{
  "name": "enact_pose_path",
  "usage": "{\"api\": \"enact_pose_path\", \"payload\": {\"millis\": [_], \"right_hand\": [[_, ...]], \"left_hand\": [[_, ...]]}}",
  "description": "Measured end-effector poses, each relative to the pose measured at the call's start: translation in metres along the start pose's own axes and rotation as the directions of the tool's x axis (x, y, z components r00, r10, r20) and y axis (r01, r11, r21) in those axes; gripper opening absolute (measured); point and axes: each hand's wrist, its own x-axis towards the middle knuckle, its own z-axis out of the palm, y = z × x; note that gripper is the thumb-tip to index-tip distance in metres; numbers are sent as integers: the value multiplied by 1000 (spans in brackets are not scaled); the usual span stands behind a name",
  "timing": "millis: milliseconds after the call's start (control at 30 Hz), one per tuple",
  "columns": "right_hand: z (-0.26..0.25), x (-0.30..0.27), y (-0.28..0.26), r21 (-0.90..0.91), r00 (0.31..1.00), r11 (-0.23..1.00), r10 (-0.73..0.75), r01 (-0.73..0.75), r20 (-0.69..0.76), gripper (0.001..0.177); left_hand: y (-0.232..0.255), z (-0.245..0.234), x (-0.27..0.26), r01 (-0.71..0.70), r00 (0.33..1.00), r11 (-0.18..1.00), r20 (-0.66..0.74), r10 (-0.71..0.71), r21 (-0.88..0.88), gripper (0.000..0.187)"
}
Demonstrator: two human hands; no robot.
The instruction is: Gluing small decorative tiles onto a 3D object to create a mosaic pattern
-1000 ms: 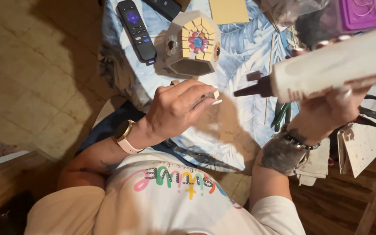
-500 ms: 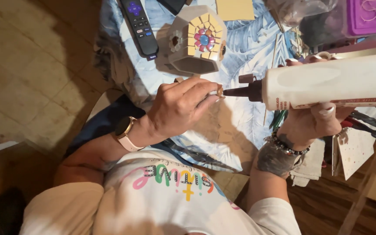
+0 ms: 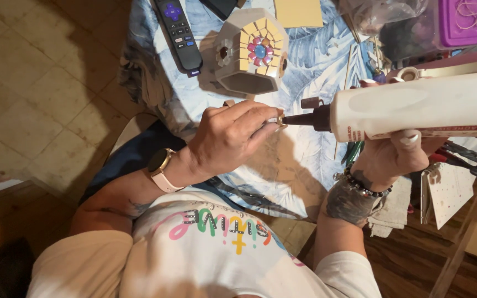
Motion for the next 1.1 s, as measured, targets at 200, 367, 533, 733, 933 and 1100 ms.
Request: {"api": "enact_pose_path", "payload": {"millis": [200,367,533,733,933,1100], "right_hand": [[-7,4,0,-81,993,996,48,-39,106,105],[-34,12,0,-73,992,997,43,-34,121,97],[-39,13,0,-200,669,931,-60,305,741,48],[-32,8,-9,-272,716,949,79,159,693,59],[-26,27,-25,-423,427,66,-58,904,902,31],[24,55,7,-875,642,-271,765,401,57,48]], "left_hand": [[2,-1,1,-16,1000,1000,-12,16,1,16],[1,0,0,-11,1000,1000,-16,11,8,15],[1,1,-1,-18,1000,1000,-26,18,-7,15],[1,2,-3,-24,1000,1000,-14,24,8,15],[9,-1,-2,-7,1000,993,11,8,-121,12],[8,9,-9,651,689,27,577,-438,-758,15]]}}
